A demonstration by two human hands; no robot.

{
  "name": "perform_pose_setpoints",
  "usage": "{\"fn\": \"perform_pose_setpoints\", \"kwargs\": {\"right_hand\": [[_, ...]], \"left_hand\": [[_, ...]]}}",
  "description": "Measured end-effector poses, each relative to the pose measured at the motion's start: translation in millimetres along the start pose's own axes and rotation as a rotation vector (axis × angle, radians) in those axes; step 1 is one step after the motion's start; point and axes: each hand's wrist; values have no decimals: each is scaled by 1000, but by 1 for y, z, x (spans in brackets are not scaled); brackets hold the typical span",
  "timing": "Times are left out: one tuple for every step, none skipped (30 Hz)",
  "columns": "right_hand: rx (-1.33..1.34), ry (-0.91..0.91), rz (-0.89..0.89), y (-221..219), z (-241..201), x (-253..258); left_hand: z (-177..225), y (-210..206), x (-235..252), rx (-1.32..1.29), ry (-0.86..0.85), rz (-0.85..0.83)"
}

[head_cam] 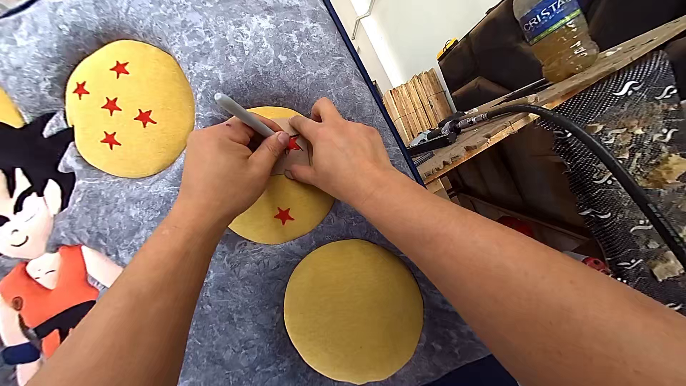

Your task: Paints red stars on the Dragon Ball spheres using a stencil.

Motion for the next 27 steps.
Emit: {"fn": "perform_pose_setpoints", "kwargs": {"right_hand": [[-1, -1, -8, 1, -1, 0], [-4, -1, -10, 2, -1, 0], [-5, -1, -13, 2, -1, -1], [-7, -2, -14, 3, 0, 0], [-5, -4, -11, 2, 0, 0], [-4, -3, -4, 2, 0, 0], [-4, -1, -2, 1, 0, 0], [-3, -1, -4, 1, -1, -1], [-4, -4, -7, 1, -1, -1], [-3, -7, -9, 1, 0, -1], [-3, -7, -9, 2, 0, -1], [-5, -4, -6, 2, 1, -1], [-7, 0, -3, 1, 0, 0], [-11, 4, 1, 0, 0, 0], [-11, 5, 9, -2, -1, 0], [-11, 4, 14, -3, -1, -1], [-16, 8, 22, -3, -1, -1], [-22, 14, 30, -3, 0, -1], [-24, 18, 36, -3, 1, -1], [-26, 22, 39, -3, 1, -1], [-30, 28, 44, -3, 2, -2], [-31, 35, 50, -3, 2, -2], [-30, 38, 55, -4, 2, -2], [-31, 38, 60, -5, 2, -2], [-31, 33, 62, -5, 2, -3], [-32, 26, 61, -5, 2, -3], [-36, 20, 55, -4, 1, -4]], "left_hand": [[-1, 4, 1, -15, 12, -34], [-1, 6, 1, -26, 19, -57], [-1, 6, 1, -30, 14, -50], [1, 3, 1, -22, -5, -26], [2, -1, 1, -16, -33, 7], [1, -4, 1, -11, -48, 38], [1, -4, 1, -12, -35, 49], [1, -2, 1, -22, -6, 38], [1, 0, 0, -37, 26, 19], [1, 0, -1, -57, 41, 8], [1, -3, -3, -79, 42, 21], [0, -7, -3, -110, 43, 47], [-1, -12, -3, -155, 49, 77], [-2, -15, -2, -216, 59, 105], [-3, -16, -2, -301, 62, 126], [-6, -15, -4, -410, 41, 149], [-10, -11, -7, -484, 0, 175], [-15, -4, -11, -481, -46, 197], [-22, 4, -16, -383, -73, 199], [-28, 11, -22, -240, -82, 168], [-31, 16, -26, -99, -81, 107], [-31, 18, -27, -8, -74, 33], [-30, 18, -26, 43, -72, -27], [-29, 17, -23, 81, -86, -59], [-27, 16, -19, 112, -105, -86], [-26, 15, -14, 130, -120, -114], [-24, 14, -9, 139, -141, -140]]}}
Point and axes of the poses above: each hand's wrist, its own x-axis towards the middle knuckle, its own y-axis out of the back of the hand, z = x × y, and after that the axes turned 7 degrees about y, right-handed
